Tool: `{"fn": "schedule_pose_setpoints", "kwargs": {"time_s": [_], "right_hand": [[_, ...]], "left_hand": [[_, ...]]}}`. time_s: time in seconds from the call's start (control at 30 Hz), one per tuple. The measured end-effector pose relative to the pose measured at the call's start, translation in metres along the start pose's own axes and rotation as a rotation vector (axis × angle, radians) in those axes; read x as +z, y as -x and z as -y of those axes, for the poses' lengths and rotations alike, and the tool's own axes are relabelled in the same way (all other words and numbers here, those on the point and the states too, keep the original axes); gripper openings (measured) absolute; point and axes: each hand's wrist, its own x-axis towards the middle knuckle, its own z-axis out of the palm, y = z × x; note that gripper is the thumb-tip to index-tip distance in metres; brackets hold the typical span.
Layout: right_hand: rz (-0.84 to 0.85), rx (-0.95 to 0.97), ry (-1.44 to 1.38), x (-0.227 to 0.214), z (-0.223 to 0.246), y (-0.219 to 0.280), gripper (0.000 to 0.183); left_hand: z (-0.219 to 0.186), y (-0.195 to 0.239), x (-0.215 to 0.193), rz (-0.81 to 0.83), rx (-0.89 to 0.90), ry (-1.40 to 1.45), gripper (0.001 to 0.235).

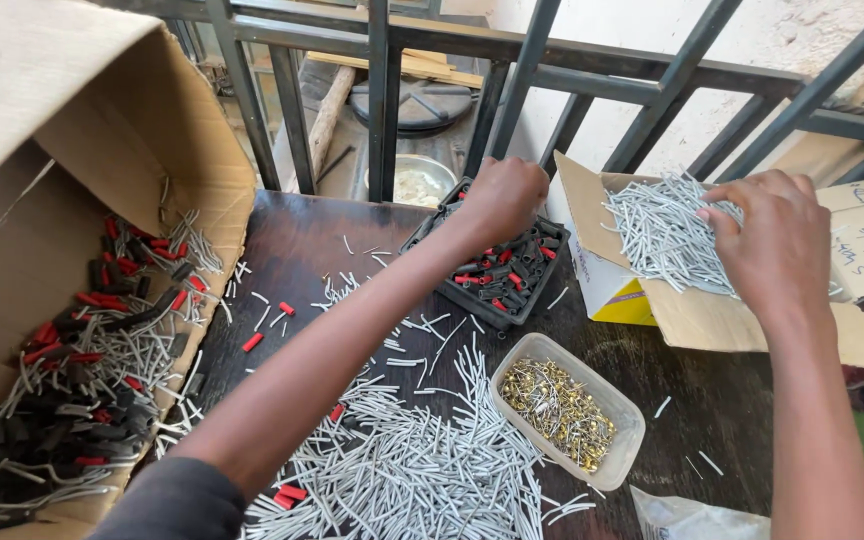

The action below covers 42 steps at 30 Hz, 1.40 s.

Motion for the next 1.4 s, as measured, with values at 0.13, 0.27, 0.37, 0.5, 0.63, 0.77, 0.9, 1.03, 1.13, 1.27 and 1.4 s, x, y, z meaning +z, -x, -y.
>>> {"fn": "schedule_pose_setpoints", "kwargs": {"time_s": [0.13,0.27,0.37,0.5,0.63,0.77,0.9,1.03,1.13,1.27,1.4], "right_hand": [[-0.112,-0.061,-0.198,-0.064,0.076,0.033,0.008],[0.134,-0.037,-0.66,-0.102,0.165,0.071,0.017],[0.542,-0.194,-0.75,-0.067,0.192,0.116,0.038],[0.685,-0.709,-0.414,-0.021,0.204,0.175,0.128],[-0.062,-0.767,0.23,-0.05,0.232,0.208,0.164],[0.163,-0.398,-0.167,-0.017,0.239,0.282,0.102],[0.209,-0.266,-0.022,0.006,0.241,0.318,0.114],[0.697,-0.019,-0.476,-0.052,0.254,0.255,0.131],[0.495,-0.19,-0.459,-0.044,0.261,0.232,0.111],[0.414,-0.165,-0.294,-0.046,0.282,0.204,0.077],[0.409,-0.077,-0.316,-0.04,0.284,0.183,0.064]], "left_hand": [[-0.01,0.058,-0.071,-0.03,0.016,0.15,0.019],[-0.013,0.139,-0.12,-0.208,0.069,0.276,0.013],[-0.011,0.199,-0.134,-0.19,-0.021,0.315,0.014],[-0.004,0.269,-0.14,-0.014,-0.253,0.261,0.025],[-0.008,0.316,-0.151,0.034,-0.34,0.278,0.027],[-0.031,0.36,-0.166,0.093,-0.364,0.326,0.054],[-0.053,0.409,-0.129,0.518,-0.353,0.373,0.102],[-0.067,0.434,-0.081,0.456,-0.189,0.244,0.113],[-0.069,0.441,-0.061,0.012,-0.035,-0.531,0.151],[-0.075,0.427,-0.068,0.112,-0.161,-0.055,0.128],[-0.082,0.42,-0.076,0.068,-0.23,0.052,0.102]]}}
